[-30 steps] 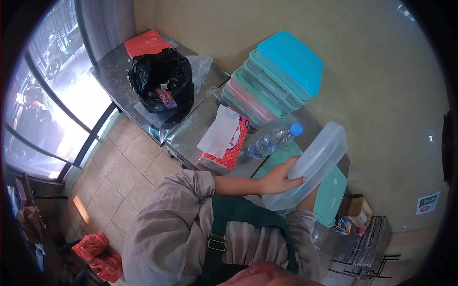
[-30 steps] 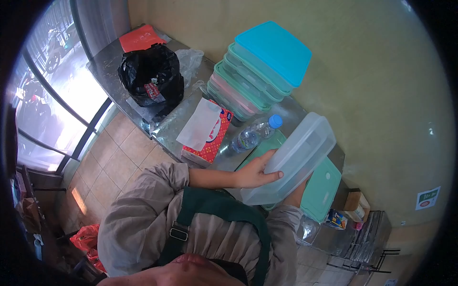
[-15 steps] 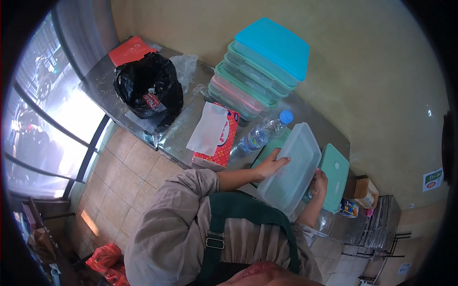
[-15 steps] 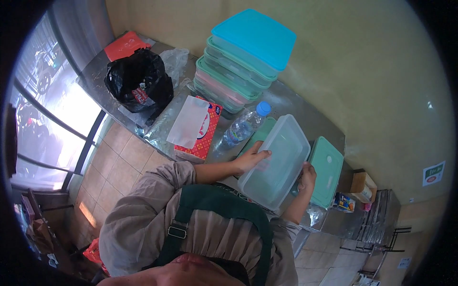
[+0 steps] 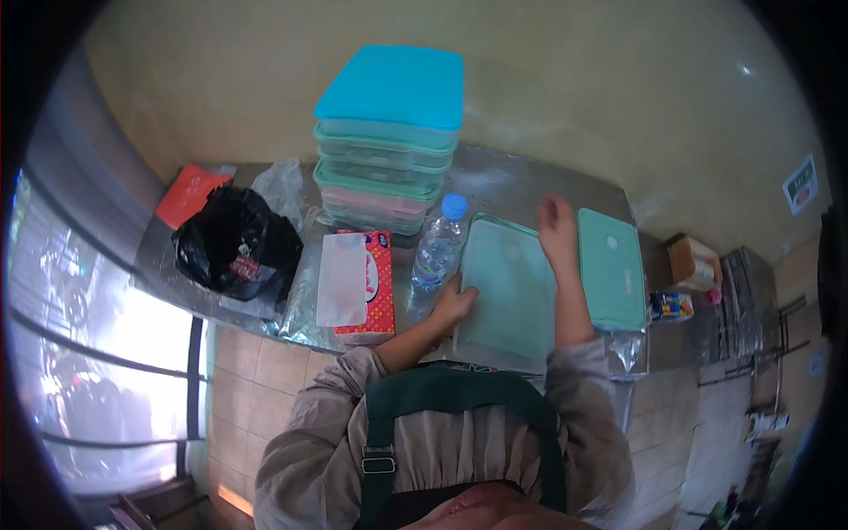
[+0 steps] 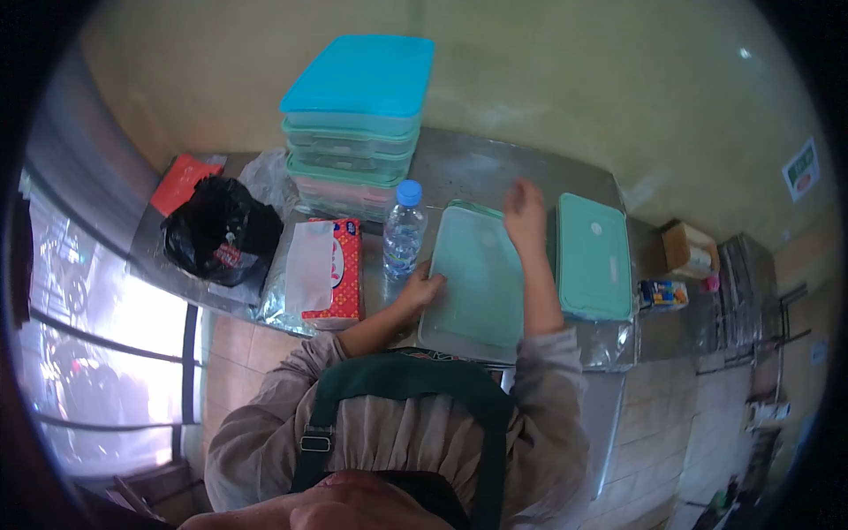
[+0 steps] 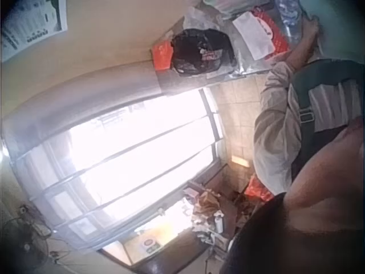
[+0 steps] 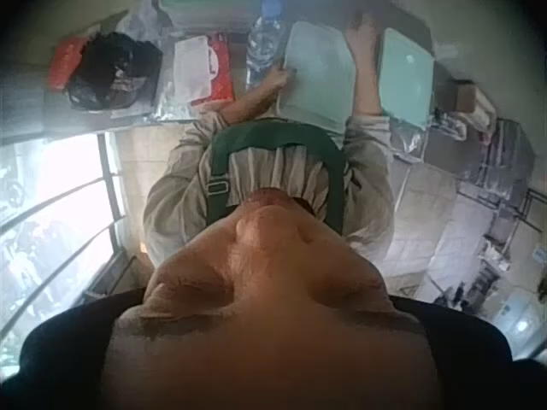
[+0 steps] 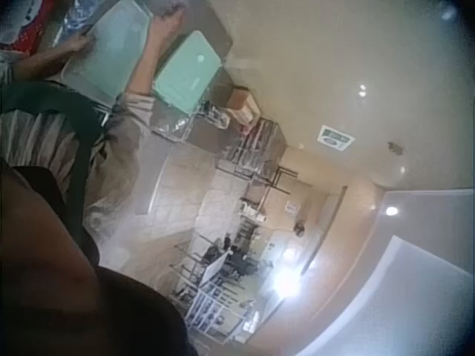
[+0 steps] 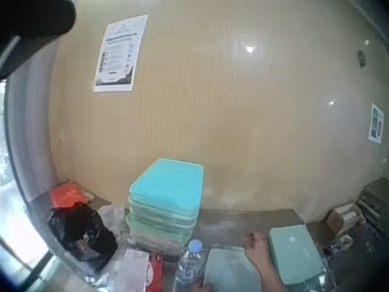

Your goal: Organizing and stacking plastic food containers and lids on a table.

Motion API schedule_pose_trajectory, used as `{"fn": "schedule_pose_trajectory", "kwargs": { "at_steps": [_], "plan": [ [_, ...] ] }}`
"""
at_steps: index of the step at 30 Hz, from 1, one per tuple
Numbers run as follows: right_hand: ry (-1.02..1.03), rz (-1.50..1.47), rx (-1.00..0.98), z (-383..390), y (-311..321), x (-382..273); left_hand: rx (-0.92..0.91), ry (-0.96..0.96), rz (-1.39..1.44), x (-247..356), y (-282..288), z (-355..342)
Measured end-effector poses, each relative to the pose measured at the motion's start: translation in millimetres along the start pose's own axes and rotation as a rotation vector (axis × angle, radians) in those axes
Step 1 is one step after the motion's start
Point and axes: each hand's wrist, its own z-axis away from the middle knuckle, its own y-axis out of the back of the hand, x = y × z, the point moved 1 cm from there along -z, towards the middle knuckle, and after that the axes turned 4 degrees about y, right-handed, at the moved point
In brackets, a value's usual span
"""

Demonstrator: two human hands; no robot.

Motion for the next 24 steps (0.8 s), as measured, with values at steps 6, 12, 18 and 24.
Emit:
{"fn": "schedule_pose_trajectory", "kwargs": {
  "at_steps": [6, 12, 18, 24],
  "plan": [
    [0.022, -0.361, 0.012, -79.1, -40.1, -115.2, 0.142, -0.395, -0.491, 10.3, -4.5, 17.9],
    [-0.427, -0.517, -0.506, -111.9, -54.4, -158.8, -0.265, -0.412, -1.019, 69.5, 11.6, 70.3],
    [-0.603, -0.687, -0.500, -126.2, -58.8, -139.6, -0.189, -0.277, -0.373, 209.4, 69.5, 119.1],
    [-0.653, -0.885, -0.445, -124.8, -62.9, -156.6, 0.903, -0.890, -0.296, 278.6, 162.7, 46.6]
  ]
}}
